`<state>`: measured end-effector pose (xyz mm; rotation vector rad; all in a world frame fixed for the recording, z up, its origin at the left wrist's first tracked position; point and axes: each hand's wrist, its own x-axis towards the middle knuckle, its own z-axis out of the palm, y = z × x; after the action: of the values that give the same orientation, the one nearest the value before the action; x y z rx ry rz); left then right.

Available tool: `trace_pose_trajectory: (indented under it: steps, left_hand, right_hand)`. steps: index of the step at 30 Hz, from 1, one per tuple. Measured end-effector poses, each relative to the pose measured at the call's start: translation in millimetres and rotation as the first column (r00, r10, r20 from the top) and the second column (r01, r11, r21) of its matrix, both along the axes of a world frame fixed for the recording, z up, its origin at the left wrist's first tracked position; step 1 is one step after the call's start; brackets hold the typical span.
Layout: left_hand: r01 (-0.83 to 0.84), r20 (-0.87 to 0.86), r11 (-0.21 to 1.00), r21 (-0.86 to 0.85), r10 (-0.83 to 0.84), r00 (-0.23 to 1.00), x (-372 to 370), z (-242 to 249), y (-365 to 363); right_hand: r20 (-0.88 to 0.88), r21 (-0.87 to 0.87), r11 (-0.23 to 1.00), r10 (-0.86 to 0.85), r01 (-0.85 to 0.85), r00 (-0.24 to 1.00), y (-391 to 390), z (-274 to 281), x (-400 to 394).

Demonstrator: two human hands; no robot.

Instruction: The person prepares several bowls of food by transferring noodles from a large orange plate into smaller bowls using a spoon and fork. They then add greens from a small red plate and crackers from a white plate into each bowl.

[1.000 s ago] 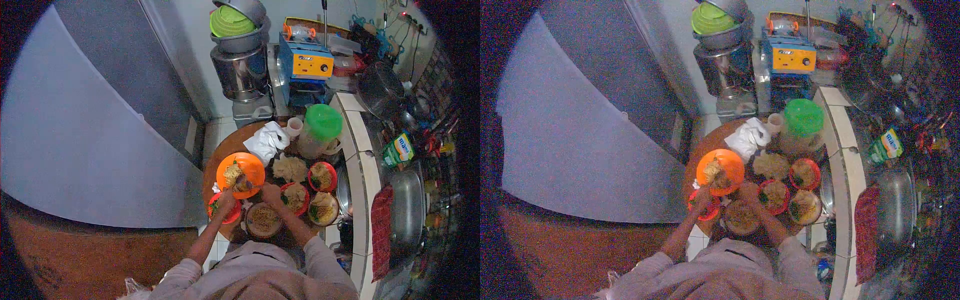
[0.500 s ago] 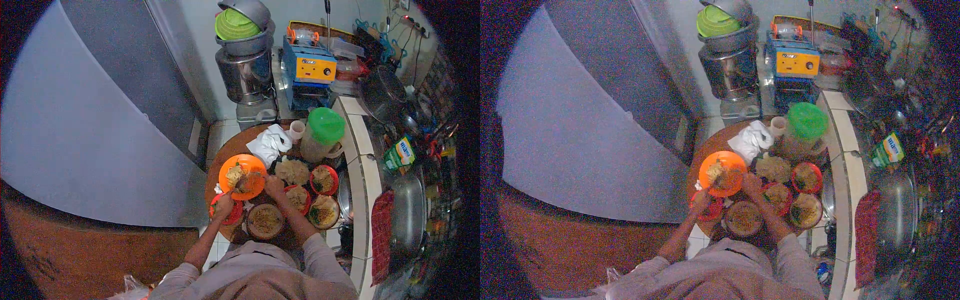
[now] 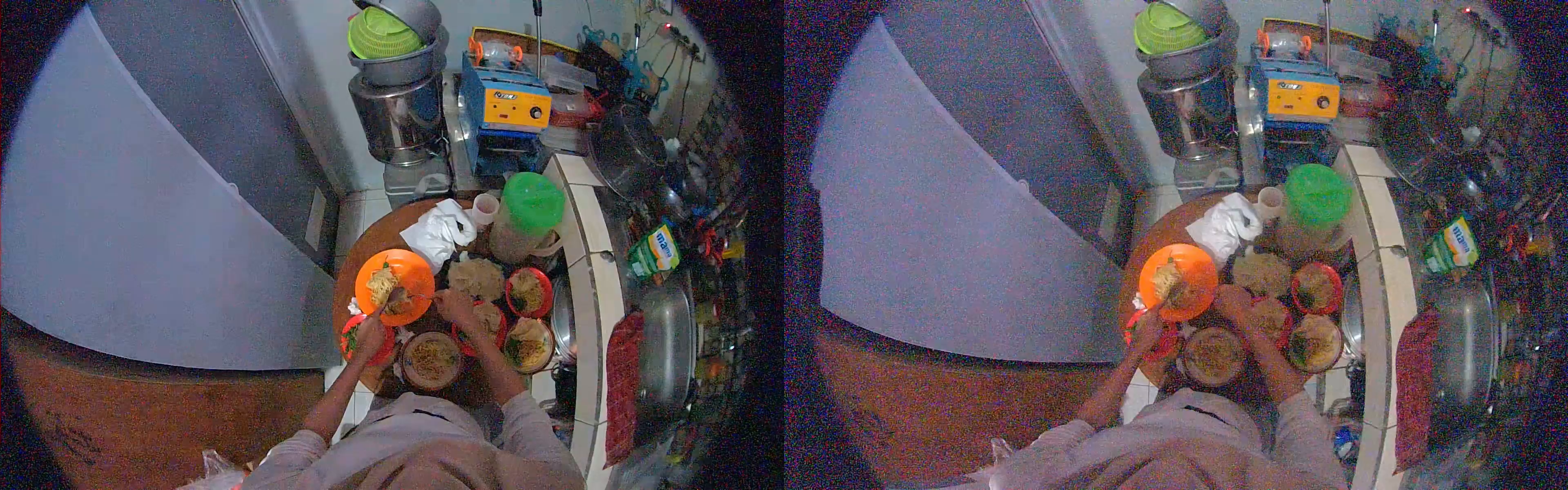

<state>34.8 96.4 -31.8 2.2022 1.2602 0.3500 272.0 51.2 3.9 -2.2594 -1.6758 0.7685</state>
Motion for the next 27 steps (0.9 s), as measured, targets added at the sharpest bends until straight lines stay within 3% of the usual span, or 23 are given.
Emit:
trace_pose_trajectory:
  steps: [1, 3, 6, 8, 12, 13, 14, 18, 20, 21, 23, 24, 26, 27]
  left_hand:
    - [0.014, 0.017, 1.0, 0.023, -0.015, 1.0, 0.8, -0.4, 0.9]
    - [0.027, 0.033, 0.999, 0.045, -0.029, 0.999, 1.5, -4.9, 1.9]
    - [-0.016, -0.037, 0.995, -0.096, 0.013, 0.999, 1.7, -27.7, 5.0]
    - [0.023, 0.102, 0.996, 0.092, -0.032, 0.994, -2.0, -46.9, 4.4]
    - [0.013, 0.129, 0.992, 0.122, -0.028, 0.991, -5.8, -44.6, 1.5]
    - [-0.043, -0.007, 0.997, 0.067, 0.044, 0.999, -1.6, -36.7, 2.9]
    - [-0.106, -0.147, 0.994, 0.021, 0.108, 0.983, 1.2, -28.2, 3.4]
    - [-0.116, -0.183, 0.993, 0.034, 0.12, 0.976, -8.6, -59.4, 6.2]
    - [-0.115, 0.071, 0.993, 0.011, 0.113, 0.991, -17.5, -97.5, 6.0]
    - [-0.114, 0.071, 0.993, 0.012, 0.113, 0.991, -16.2, -87.0, 6.9]
    - [-0.017, -0.134, 0.994, 0.108, 0.032, 0.99, -10.3, -43.5, 5.5]
    - [-0.017, -0.135, 0.994, 0.109, 0.031, 0.99, -9.9, -29.1, 1.3]
    - [0.029, 0.049, 0.961, 0.275, -0.044, 0.998, -10.0, -12.4, -5.0]
    - [0.029, 0.049, 0.961, 0.275, -0.044, 0.998, -10.2, -17.3, -3.8]
  right_hand:
    - [0.04, -0.015, 1.0, -0.01, 0.011, 0.999, -2.7, 21.4, -3.7]
    - [-0.002, 0.054, 0.998, -0.01, 0.01, 1.0, 0.3, -5.0, 0.0]
    - [-0.049, 0.14, 0.989, -0.046, 0.053, 0.998, 3.1, -19.9, -0.1]
    - [-0.055, 0.156, 0.984, -0.083, 0.091, 0.995, 5.2, -22.0, 0.1]
    - [-0.052, 0.303, 0.952, -0.029, 0.043, 0.998, 5.0, -17.9, 0.0]
    - [-0.031, 0.341, 0.939, -0.036, 0.045, 0.999, 3.8, -15.9, -1.3]
    - [-0.032, 0.341, 0.939, -0.038, 0.047, 0.999, 3.2, -13.7, -2.7]
    - [0.127, 0.247, 0.967, -0.09, 0.057, 0.988, 4.0, -14.1, -8.6]
    - [0.185, 0.206, 0.976, -0.108, 0.069, 0.977, 4.4, -23.1, -10.7]
    - [0.198, 0.216, 0.974, -0.109, 0.065, 0.974, 2.7, -34.6, -9.9]
    - [0.212, 0.226, 0.972, -0.112, 0.063, 0.971, -3.0, -43.3, -12.3]
    - [0.243, 0.158, 0.987, -0.07, 0.032, 0.968, -4.8, -43.4, -16.5]
    - [0.27, 0.089, 0.996, -0.025, 0.001, 0.962, -6.1, -44.8, -24.1]
    - [0.21, 0.054, 0.999, -0.004, -0.007, 0.978, -5.7, -46.5, -27.5]
